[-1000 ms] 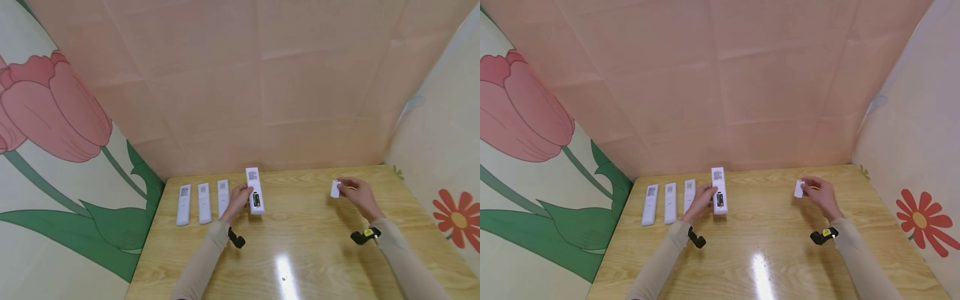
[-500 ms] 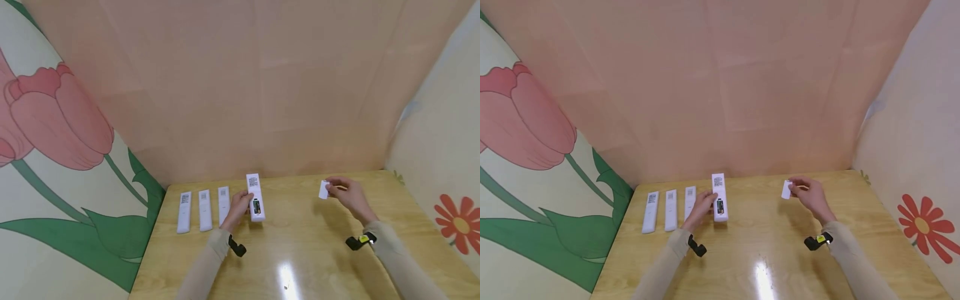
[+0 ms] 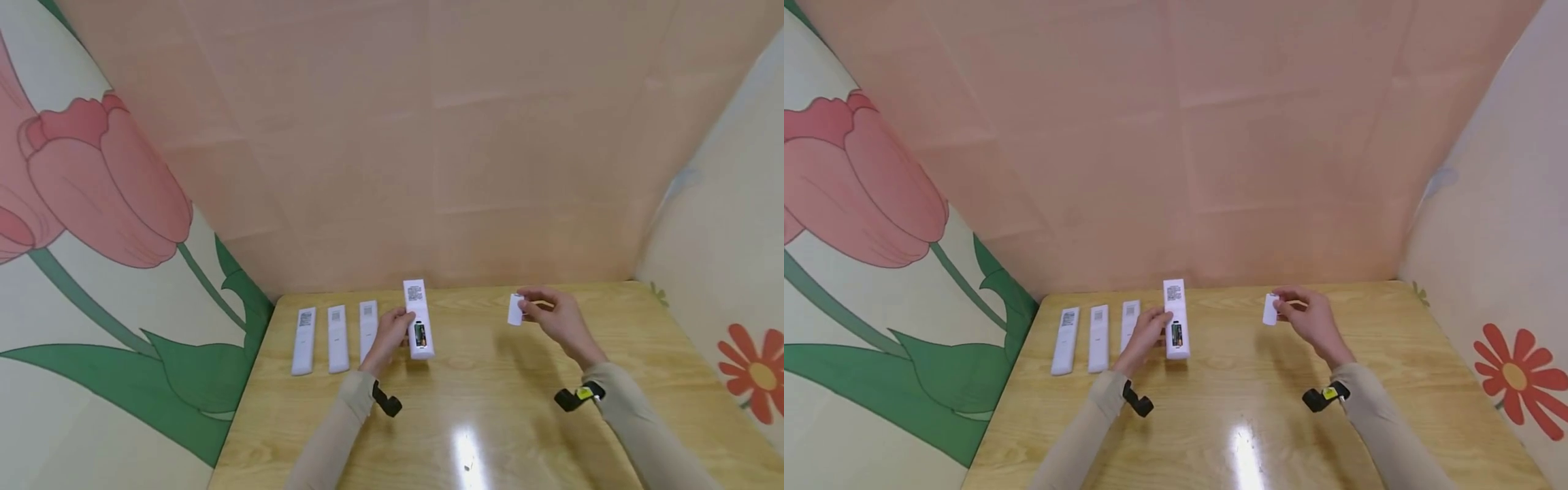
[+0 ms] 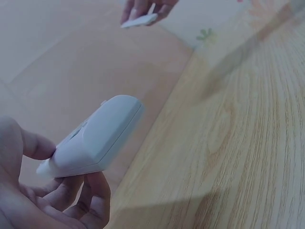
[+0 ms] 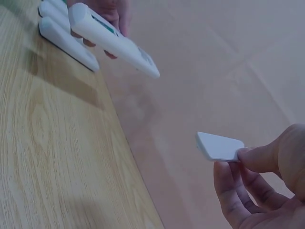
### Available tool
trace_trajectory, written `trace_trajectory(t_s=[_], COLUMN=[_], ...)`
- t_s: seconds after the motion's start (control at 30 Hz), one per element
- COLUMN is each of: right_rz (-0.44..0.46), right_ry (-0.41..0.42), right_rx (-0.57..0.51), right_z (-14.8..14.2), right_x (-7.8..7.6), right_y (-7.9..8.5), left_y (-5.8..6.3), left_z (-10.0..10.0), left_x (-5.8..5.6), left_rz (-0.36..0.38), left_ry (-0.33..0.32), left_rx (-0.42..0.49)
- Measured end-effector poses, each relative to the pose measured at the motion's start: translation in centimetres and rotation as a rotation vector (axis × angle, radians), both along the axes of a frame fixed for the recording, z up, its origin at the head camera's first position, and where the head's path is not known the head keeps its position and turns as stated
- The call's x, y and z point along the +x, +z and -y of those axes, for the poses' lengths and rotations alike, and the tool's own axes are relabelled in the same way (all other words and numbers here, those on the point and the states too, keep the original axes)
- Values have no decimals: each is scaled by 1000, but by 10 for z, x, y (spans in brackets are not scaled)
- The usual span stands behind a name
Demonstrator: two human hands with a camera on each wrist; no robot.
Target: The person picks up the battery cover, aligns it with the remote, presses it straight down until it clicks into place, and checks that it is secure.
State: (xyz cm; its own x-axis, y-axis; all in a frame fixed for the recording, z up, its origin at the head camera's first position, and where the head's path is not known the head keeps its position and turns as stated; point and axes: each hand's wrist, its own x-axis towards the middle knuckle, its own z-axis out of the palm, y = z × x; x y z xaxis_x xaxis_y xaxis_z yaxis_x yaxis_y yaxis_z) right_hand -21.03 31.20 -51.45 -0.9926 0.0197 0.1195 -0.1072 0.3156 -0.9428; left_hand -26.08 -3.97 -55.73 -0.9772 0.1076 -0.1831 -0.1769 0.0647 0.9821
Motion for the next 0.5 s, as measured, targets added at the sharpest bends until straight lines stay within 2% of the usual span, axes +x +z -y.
trace_trajectory(t_s=[0.17,0.5], right_rz=[-7,-13], right_ry=[15,30], right_rx=[-17,4], right_z=[6,21], right_x=[2,6], right_y=[2,18], left_y=[1,7], left_z=[0,-2], left_x=[1,1], left_rz=[-4,-3], left_ry=[-4,1], left_rx=[4,8])
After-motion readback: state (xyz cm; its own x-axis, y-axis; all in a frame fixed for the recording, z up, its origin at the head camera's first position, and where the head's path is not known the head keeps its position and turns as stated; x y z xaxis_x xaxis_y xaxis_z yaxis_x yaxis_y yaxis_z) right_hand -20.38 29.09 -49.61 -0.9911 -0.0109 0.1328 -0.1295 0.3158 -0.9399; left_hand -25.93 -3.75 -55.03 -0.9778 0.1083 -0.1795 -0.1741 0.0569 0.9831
